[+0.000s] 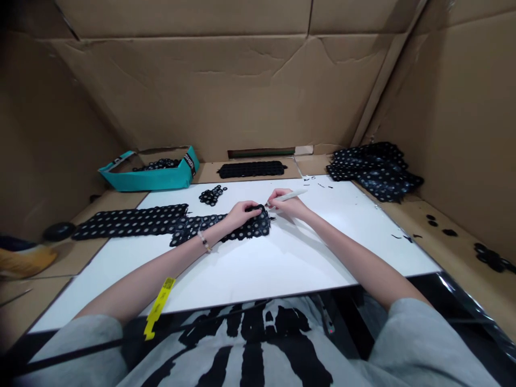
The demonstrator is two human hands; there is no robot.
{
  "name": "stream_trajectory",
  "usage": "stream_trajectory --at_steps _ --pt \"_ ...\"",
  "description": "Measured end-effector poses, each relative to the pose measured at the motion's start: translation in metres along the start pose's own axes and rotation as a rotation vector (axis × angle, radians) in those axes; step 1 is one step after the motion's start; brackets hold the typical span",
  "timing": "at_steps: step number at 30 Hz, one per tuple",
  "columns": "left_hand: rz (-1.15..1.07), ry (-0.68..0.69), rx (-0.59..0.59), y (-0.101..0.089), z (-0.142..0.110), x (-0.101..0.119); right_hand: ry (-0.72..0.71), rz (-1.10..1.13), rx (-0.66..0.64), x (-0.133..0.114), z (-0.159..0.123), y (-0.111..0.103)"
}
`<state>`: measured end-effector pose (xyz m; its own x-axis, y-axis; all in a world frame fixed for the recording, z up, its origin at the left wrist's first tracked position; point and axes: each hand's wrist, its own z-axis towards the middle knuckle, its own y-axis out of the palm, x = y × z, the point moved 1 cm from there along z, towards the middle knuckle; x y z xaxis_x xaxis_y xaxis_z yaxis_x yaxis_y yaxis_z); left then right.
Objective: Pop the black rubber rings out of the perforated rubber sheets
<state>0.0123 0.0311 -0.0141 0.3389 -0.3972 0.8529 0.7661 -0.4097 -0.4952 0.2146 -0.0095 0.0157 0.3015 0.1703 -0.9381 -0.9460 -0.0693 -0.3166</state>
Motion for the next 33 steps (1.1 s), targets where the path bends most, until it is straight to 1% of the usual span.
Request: stream_trajectory --at_steps 6,15,18,22,25,33 --pt "0.002 -0.034 -0.001 0.0019 -0.0012 -0.0012 -0.019 -0.025 -0.002 0.0007 -0.0028 0.0009" --pt "-0.002 -0.015 -0.014 0.0001 -0.0018 0.0014 -0.053 -0.088 0.031 -0.002 -0.0025 -0.0026" --pt "-0.009 -0.012 -0.019 -0.0005 -0.0013 0.0005 -0.038 -0.053 0.037 -0.0039 -0.0013 -0.0037" --pt "-0.005 -0.004 -0.014 -0.001 -0.0008 -0.0004 0.013 0.031 0.0 -0.0049 -0.0006 -0.0018" --pt "0.001 0.002 -0.019 -0.0011 -0.0005 0.0001 0.007 0.034 -0.029 -0.0037 -0.0004 -0.0002" --pt "0.01 -0.006 -0.018 -0.0003 0.0019 -0.0037 0.002 0.044 -0.019 0.0024 -0.0008 0.0047"
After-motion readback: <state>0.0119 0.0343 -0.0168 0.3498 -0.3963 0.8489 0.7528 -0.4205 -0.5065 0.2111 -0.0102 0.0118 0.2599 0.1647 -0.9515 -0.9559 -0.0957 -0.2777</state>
